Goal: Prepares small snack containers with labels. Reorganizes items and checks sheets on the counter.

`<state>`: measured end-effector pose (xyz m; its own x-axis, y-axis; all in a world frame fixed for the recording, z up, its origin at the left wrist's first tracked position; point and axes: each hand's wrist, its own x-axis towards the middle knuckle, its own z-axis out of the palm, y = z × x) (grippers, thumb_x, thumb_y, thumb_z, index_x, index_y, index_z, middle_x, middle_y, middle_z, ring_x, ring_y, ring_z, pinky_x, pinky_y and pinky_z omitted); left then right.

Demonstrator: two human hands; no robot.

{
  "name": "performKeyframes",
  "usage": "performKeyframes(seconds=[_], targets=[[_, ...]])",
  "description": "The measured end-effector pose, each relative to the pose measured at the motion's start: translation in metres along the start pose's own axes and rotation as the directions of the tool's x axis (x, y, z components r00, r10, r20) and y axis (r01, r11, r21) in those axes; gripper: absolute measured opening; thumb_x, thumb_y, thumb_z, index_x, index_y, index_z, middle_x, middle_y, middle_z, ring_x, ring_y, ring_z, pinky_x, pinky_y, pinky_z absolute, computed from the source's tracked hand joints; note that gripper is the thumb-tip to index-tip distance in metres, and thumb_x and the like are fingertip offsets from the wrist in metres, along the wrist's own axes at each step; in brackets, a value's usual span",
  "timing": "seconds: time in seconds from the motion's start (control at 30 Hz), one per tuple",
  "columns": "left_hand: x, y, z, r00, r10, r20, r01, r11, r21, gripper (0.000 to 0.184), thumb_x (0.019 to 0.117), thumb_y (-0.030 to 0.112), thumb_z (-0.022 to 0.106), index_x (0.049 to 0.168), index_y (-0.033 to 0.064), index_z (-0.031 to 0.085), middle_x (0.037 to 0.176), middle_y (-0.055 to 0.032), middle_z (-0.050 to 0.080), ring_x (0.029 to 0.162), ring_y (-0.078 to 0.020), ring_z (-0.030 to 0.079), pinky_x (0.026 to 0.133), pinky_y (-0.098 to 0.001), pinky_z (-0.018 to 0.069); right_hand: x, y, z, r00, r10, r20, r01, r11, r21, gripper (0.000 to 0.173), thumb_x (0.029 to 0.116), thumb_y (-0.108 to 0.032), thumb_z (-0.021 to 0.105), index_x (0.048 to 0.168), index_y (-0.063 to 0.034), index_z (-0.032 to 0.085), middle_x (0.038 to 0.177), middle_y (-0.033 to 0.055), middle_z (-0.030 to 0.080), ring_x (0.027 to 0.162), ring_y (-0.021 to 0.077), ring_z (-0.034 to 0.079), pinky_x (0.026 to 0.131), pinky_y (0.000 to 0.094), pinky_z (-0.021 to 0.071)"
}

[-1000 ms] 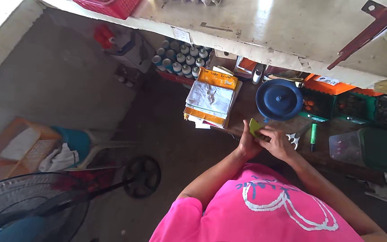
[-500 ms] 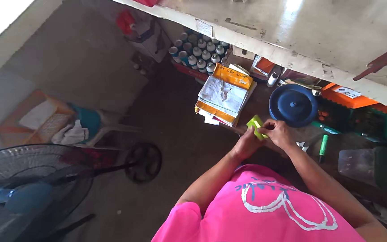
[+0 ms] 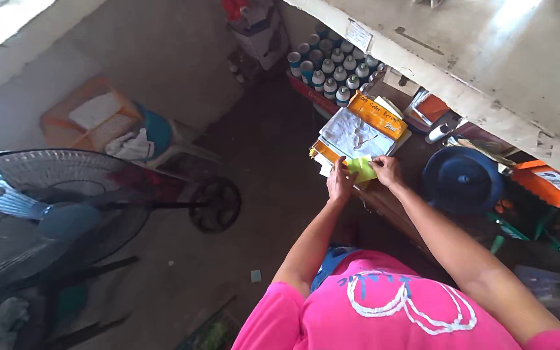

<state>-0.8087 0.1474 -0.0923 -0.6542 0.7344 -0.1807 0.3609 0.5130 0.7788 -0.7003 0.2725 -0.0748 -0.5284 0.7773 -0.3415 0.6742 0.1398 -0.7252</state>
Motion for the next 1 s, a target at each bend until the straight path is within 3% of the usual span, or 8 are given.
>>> performKeyframes(seconds=[0.07, 0.1, 0.2, 0.27, 0.37, 0.5, 1.0], targets=[[-0.002, -0.008, 0.005, 0.991, 0.111, -0.07, -0.103, 0.989, 0.108, 0.045, 0.0912, 0.022, 0.075, 0.131, 0.0044, 0.066, 0.125, -0.0249, 0.064, 0.108, -0.0416, 0.066, 0.09, -0.0561, 0.054, 0.0, -0.003, 0.001, 1.0, 0.017, 0.013, -0.016, 0.999, -0.036, 0.027, 0.1011, -0.018, 0.065, 0.111, 0.0063, 0.07, 0.11, 0.0276, 0.07, 0.107, 0.0413, 0.066, 0.097, 0.059, 0.0482], [-0.003, -0.013, 0.009, 0.975, 0.192, -0.108, -0.176, 0.974, 0.142, 0.035, 0.0912, 0.02, 0.075, 0.123, 0.0051, 0.072, 0.121, -0.0247, 0.066, 0.106, -0.0412, 0.066, 0.089, -0.0543, 0.0546, 0.0, -0.005, 0.0, 1.0, 0.021, 0.023, -0.02, 0.998, -0.059, 0.027, 0.1013, -0.019, 0.065, 0.111, 0.0064, 0.07, 0.109, 0.0277, 0.069, 0.107, 0.0417, 0.066, 0.097, 0.0594, 0.0479], [-0.003, -0.019, 0.018, 0.93, 0.346, -0.125, -0.309, 0.919, 0.246, 0.027, 0.095, 0.016, 0.068, 0.12, 0.0075, 0.076, 0.112, -0.0227, 0.068, 0.102, -0.0386, 0.067, 0.086, -0.05, 0.0559, 0.006, -0.01, -0.001, 0.998, 0.026, 0.051, -0.017, 0.984, -0.175, 0.034, 0.1032, -0.028, 0.062, 0.111, 0.0044, 0.07, 0.108, 0.0271, 0.07, 0.108, 0.0426, 0.067, 0.095, 0.0616, 0.0479], [-0.004, -0.012, 0.016, 0.948, 0.313, -0.059, -0.283, 0.912, 0.295, 0.032, 0.0978, 0.014, 0.061, 0.127, 0.0088, 0.072, 0.116, -0.0228, 0.067, 0.108, -0.0389, 0.066, 0.089, -0.0503, 0.0549, 0.012, -0.015, 0.0, 0.998, 0.031, 0.058, -0.016, 0.969, -0.246, 0.041, 0.1048, -0.036, 0.058, 0.11, 0.0032, 0.069, 0.107, 0.0266, 0.07, 0.106, 0.0428, 0.067, 0.092, 0.0629, 0.0489], [-0.002, -0.001, 0.012, 0.977, 0.209, 0.037, -0.208, 0.914, 0.348, 0.04, 0.1, 0.016, 0.056, 0.139, 0.0127, 0.064, 0.122, -0.0235, 0.064, 0.111, -0.0395, 0.064, 0.088, -0.0521, 0.0543, 0.018, -0.017, 0.005, 0.998, 0.042, 0.053, -0.025, 0.958, -0.285, 0.042, 0.1064, -0.036, 0.054, 0.105, 0.0031, 0.07, 0.103, 0.026, 0.07, 0.104, 0.043, 0.067, 0.09, 0.0624, 0.0495], [0.0, 0.003, 0.012, 0.984, 0.145, 0.099, -0.173, 0.897, 0.407, 0.044, 0.1023, 0.02, 0.052, 0.146, 0.0182, 0.058, 0.128, -0.0225, 0.062, 0.115, -0.0387, 0.062, 0.086, -0.0515, 0.0546, 0.02, -0.016, 0.008, 0.997, 0.051, 0.054, -0.034, 0.957, -0.288, 0.042, 0.1068, -0.035, 0.054, 0.104, 0.004, 0.069, 0.103, 0.0261, 0.07, 0.103, 0.0431, 0.068, 0.089, 0.0626, 0.0492], [0.004, 0.025, 0.001, 0.961, 0.04, 0.275, -0.197, 0.796, 0.573, 0.048, 0.105, 0.018, 0.048, 0.153, 0.016, 0.048, 0.139, -0.0211, 0.057, 0.124, -0.0386, 0.059, 0.091, -0.0517, 0.054, 0.018, -0.012, 0.01, 0.997, 0.034, 0.072, -0.008, 0.943, -0.333, 0.04, 0.107, -0.032, 0.053, 0.103, 0.0039, 0.07, 0.104, 0.0263, 0.071, 0.104, 0.043, 0.068, 0.089, 0.0621, 0.0497]])
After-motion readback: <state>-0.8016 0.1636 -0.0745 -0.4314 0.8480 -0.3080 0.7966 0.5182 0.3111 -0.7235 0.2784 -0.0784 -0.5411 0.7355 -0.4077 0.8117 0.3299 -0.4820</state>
